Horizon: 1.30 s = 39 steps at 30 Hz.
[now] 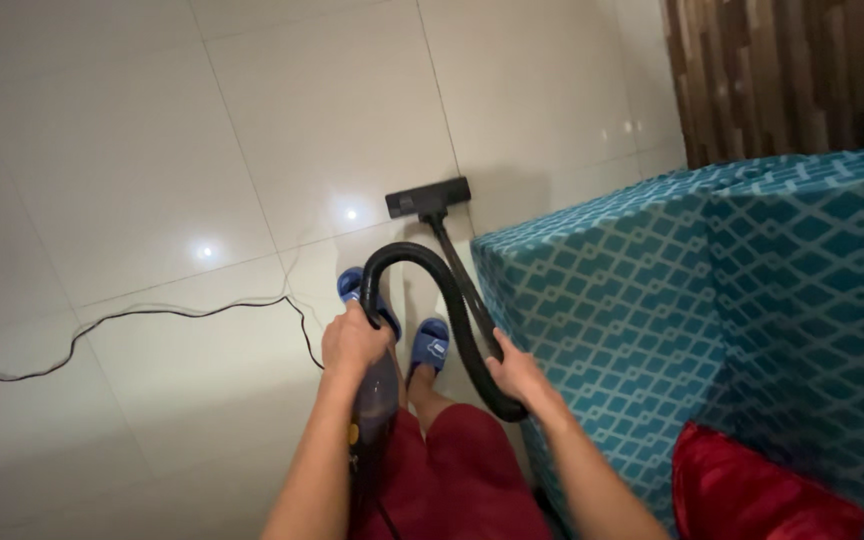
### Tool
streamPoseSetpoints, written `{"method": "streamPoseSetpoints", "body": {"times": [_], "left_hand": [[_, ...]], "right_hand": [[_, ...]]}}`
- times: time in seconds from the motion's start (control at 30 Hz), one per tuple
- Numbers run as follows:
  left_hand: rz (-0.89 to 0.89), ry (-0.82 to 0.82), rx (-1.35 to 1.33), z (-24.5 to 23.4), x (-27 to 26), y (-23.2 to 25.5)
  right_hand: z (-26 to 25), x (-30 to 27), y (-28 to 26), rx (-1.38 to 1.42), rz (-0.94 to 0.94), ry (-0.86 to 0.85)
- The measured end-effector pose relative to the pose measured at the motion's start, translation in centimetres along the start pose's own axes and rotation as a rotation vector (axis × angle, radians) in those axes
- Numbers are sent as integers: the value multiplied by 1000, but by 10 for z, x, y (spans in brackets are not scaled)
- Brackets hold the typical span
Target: The person vacuums a tiled floor using a canister vacuum cleaner with a floor nozzle. They move the vacuum back and forth across the floor, cleaning around a patterned rug and near a bed with a blue patterned cover.
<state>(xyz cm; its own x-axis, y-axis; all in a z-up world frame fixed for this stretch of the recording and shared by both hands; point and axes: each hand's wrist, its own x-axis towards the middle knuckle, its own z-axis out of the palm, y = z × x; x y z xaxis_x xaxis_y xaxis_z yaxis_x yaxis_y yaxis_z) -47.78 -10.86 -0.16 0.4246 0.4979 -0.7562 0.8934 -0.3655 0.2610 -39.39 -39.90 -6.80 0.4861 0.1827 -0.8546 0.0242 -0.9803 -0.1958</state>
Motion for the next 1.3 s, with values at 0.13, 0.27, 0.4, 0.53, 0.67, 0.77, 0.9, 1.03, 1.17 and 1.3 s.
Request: {"method": "streamPoseSetpoints", "body": {"times": [0.13, 0.27, 0.4, 0.53, 0.67, 0.77, 0.9, 1.03, 1.17, 1.3], "left_hand": [[8, -55, -26, -6, 24, -8], [-15, -55, -34, -18, 52, -25], [-90, -53, -103, -50, 75, -42], [-135, -54, -161, -87, 96, -60], [-145, -40, -183, -114, 121, -74], [-165, -22, -197, -128, 134, -83], [-212, -8, -229, -143, 147, -97], [-239, 0, -247, -147, 147, -107], [-279, 1, -303, -139, 133, -116], [-306, 12, -335, -118, 106, -118]], "right_hand": [[-8, 40, -13, -27, -140, 104], [-23, 88, -54, -47, -146, 113], [-51, 135, -123, -59, -227, 151], [-85, 167, -208, -45, -175, 92], [-111, 198, -282, -124, -275, 108], [-121, 214, -326, -120, -294, 116], [-120, 217, -374, -4, -218, 63], [-92, 221, -371, 25, -234, 71], [-51, 210, -339, 82, -282, 96], [-12, 165, -306, 190, -215, 44]]}}
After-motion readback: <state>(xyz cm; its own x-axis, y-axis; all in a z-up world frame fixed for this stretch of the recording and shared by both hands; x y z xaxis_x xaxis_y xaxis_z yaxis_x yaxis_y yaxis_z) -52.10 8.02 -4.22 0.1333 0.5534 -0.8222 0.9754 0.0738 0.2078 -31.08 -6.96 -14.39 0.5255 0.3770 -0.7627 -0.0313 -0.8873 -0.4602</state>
